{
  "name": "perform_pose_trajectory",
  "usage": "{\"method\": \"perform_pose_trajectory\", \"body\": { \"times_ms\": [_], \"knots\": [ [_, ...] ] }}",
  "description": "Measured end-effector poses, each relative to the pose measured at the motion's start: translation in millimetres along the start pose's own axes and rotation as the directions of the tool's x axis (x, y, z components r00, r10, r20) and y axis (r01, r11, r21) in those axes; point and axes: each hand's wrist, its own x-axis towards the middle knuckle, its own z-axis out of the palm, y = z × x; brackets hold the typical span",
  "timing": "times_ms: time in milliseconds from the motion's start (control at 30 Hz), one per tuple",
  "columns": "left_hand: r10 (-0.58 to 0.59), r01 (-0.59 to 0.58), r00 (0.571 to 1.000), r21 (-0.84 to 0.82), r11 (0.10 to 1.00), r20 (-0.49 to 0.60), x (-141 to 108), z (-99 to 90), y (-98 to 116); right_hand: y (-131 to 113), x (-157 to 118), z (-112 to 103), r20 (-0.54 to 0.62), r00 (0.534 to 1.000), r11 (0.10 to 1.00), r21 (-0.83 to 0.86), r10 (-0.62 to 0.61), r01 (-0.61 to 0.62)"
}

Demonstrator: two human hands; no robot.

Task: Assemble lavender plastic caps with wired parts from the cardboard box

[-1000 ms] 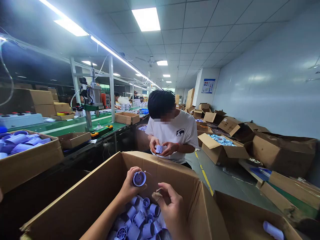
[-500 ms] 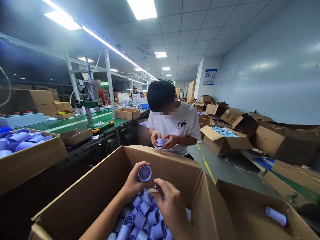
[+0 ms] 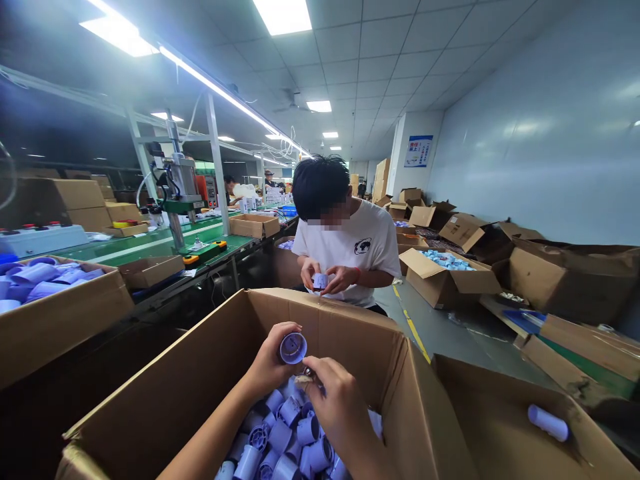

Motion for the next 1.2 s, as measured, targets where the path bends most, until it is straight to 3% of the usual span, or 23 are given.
{"method": "perform_pose_trajectory", "body": {
  "times_ms": [233,333,467,600,833,1200],
  "knots": [
    [0.002,-0.025,0.993,0.2,0.979,0.114,-1,3.0,17,-1,0,0,-0.083,0.99,0.994,0.005,0.111,-0.111],
    [0.021,-0.045,0.992,0.194,0.98,0.123,-4,7.4,23,-3,-2,1,-0.134,0.991,0.985,-0.175,-0.015,-0.009],
    [0.081,-0.097,0.991,0.154,0.983,0.108,-7,14.0,28,-11,-4,3,-0.236,0.946,0.902,-0.418,-0.224,0.11],
    [0.165,-0.174,0.982,0.105,0.979,0.088,-10,18.0,35,-19,-3,3,-0.24,0.933,0.857,-0.503,-0.268,0.116],
    [0.226,-0.227,0.974,0.043,0.973,0.009,-9,16.5,40,-20,-2,-1,-0.153,0.963,0.895,-0.425,-0.221,0.138],
    [0.197,-0.191,0.979,-0.107,0.976,0.047,-8,21.6,44,-25,-5,7,-0.384,0.922,0.983,-0.182,-0.053,-0.019]
  ]
}}
